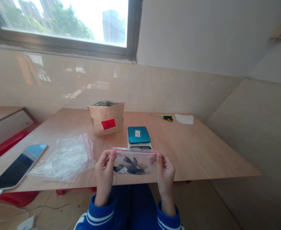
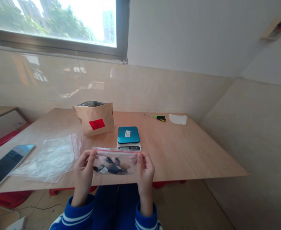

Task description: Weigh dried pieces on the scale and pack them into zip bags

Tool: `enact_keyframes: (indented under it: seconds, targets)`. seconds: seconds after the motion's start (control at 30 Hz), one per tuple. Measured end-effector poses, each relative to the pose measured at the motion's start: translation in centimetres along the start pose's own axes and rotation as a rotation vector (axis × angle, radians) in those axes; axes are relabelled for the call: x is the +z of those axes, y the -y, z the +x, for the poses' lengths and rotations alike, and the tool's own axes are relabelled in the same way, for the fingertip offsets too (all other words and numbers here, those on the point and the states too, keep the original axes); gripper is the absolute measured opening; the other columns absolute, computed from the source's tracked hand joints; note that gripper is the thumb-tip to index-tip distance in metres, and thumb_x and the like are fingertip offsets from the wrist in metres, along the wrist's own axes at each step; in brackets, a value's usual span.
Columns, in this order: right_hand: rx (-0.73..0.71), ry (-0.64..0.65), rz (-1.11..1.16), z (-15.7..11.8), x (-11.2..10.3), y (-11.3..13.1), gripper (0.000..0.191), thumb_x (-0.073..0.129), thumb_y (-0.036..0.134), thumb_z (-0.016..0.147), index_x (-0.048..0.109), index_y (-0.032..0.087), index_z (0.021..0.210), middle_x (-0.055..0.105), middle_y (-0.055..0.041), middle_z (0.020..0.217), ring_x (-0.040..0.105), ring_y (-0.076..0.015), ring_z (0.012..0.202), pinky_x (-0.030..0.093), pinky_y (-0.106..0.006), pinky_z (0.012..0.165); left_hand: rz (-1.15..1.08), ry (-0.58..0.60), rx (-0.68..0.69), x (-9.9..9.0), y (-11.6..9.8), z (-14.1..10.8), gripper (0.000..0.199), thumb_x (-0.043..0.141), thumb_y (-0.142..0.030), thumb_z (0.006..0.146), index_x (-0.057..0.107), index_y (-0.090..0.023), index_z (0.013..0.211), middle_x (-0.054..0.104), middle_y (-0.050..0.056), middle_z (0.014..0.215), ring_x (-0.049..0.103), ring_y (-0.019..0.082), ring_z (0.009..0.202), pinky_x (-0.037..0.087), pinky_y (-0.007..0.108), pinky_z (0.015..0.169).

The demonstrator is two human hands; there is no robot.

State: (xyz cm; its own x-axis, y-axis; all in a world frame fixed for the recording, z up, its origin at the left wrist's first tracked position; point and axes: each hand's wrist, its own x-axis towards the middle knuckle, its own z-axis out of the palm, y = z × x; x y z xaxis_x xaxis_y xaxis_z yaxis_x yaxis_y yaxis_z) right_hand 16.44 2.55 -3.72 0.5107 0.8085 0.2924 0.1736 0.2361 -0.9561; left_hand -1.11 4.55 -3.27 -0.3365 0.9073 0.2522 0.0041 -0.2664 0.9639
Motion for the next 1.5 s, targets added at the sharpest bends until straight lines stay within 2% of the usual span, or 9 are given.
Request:
enact_keyframes:
  seconds: [0.23,0.33,0.43,0.6,0.87,1.0,1.17,1.3,1.5]
  targets:
    - [0.035,0.115,0.171,0.5,0.4,-0.3,0.038,0.057,0.053,0.086,0.066,0.016,0.086,0.072,-0.0059,0.075,0.062,-0.0158,0.067,0.051,-0.028,0.067,-0.291,0.085,-0.143,1.5,0.1,-0.1,0.028,0.068,-0.045,0.077,0.061,-0.019,0.079,0.064,-0.002,0.07,0.061,0.011,0.063,0.05,0.02,0.059]
    - [0.143,0.134,0.194,0.4,0.5,-0.4,0.039,0.063,0.05,0.083,0.067,0.016,0.098,0.073,-0.0063,0.075,0.065,-0.0182,0.072,0.051,-0.029,0.069,-0.29,0.051,-0.154,1.5,0.3,-0.1,0.025,0.07,-0.041,0.077,0.062,-0.017,0.074,0.062,-0.002,0.066,0.057,0.009,0.06,0.047,0.018,0.057]
    - [0.198,0.141,0.204,0.4,0.5,-0.4,0.037,0.066,0.051,0.079,0.069,0.016,0.088,0.073,-0.0068,0.073,0.067,-0.0195,0.071,0.051,-0.028,0.065,-0.306,0.027,-0.166,1.1,0.6,0.0,0.024,0.07,-0.039,0.077,0.064,-0.016,0.073,0.061,-0.003,0.065,0.055,0.008,0.059,0.045,0.017,0.057]
    - [0.153,0.099,0.241,0.4,0.7,-0.3,0.03,0.07,0.047,0.076,0.068,0.018,0.072,0.074,-0.0061,0.075,0.068,-0.0194,0.073,0.053,-0.031,0.071,-0.355,0.088,-0.181,0.8,0.7,0.3,0.022,0.07,-0.036,0.078,0.063,-0.016,0.071,0.063,-0.002,0.067,0.057,0.009,0.063,0.046,0.018,0.06]
    - [0.104,-0.021,0.213,0.1,1.0,-0.7,0.024,0.071,0.041,0.075,0.069,0.017,0.079,0.071,-0.0047,0.076,0.065,-0.0185,0.076,0.052,-0.03,0.071,-0.231,0.002,-0.123,0.7,0.9,0.2,0.021,0.073,-0.036,0.075,0.063,-0.017,0.073,0.062,-0.002,0.067,0.057,0.011,0.063,0.047,0.019,0.059]
    - [0.141,-0.058,0.27,0.1,1.5,-0.5,0.026,0.07,0.043,0.075,0.063,0.017,0.074,0.067,-0.0019,0.072,0.063,-0.016,0.073,0.051,-0.028,0.071,-0.242,0.03,-0.128,0.8,0.7,0.1,0.02,0.072,-0.035,0.076,0.064,-0.017,0.073,0.063,-0.002,0.068,0.058,0.011,0.064,0.047,0.019,0.06]
    - [0.18,0.064,0.407,0.2,2.0,-0.6,0.028,0.067,0.045,0.079,0.062,0.018,0.084,0.067,-0.0014,0.081,0.065,-0.0153,0.079,0.052,-0.029,0.077,-0.402,0.198,-0.24,1.0,0.9,0.2,0.022,0.071,-0.038,0.077,0.068,-0.017,0.083,0.071,0.002,0.08,0.066,0.015,0.075,0.052,0.024,0.07]
    - [0.221,0.141,0.404,0.0,2.0,-1.2,0.036,0.071,0.043,0.076,0.064,0.018,0.102,0.071,-0.0067,0.1,0.068,-0.0201,0.091,0.053,-0.035,0.085,-0.383,0.193,-0.263,1.0,1.4,0.1,0.022,0.074,-0.037,0.074,0.069,-0.017,0.083,0.071,0.002,0.077,0.065,0.014,0.071,0.051,0.023,0.066]
    - [0.25,0.085,0.299,-0.2,2.1,-1.5,0.03,0.074,0.043,0.073,0.072,0.016,0.085,0.075,-0.0074,0.086,0.07,-0.0218,0.084,0.055,-0.037,0.081,-0.337,0.169,-0.24,0.8,1.0,0.1,0.02,0.074,-0.036,0.074,0.067,-0.018,0.079,0.07,-0.001,0.072,0.064,0.012,0.066,0.05,0.02,0.062]
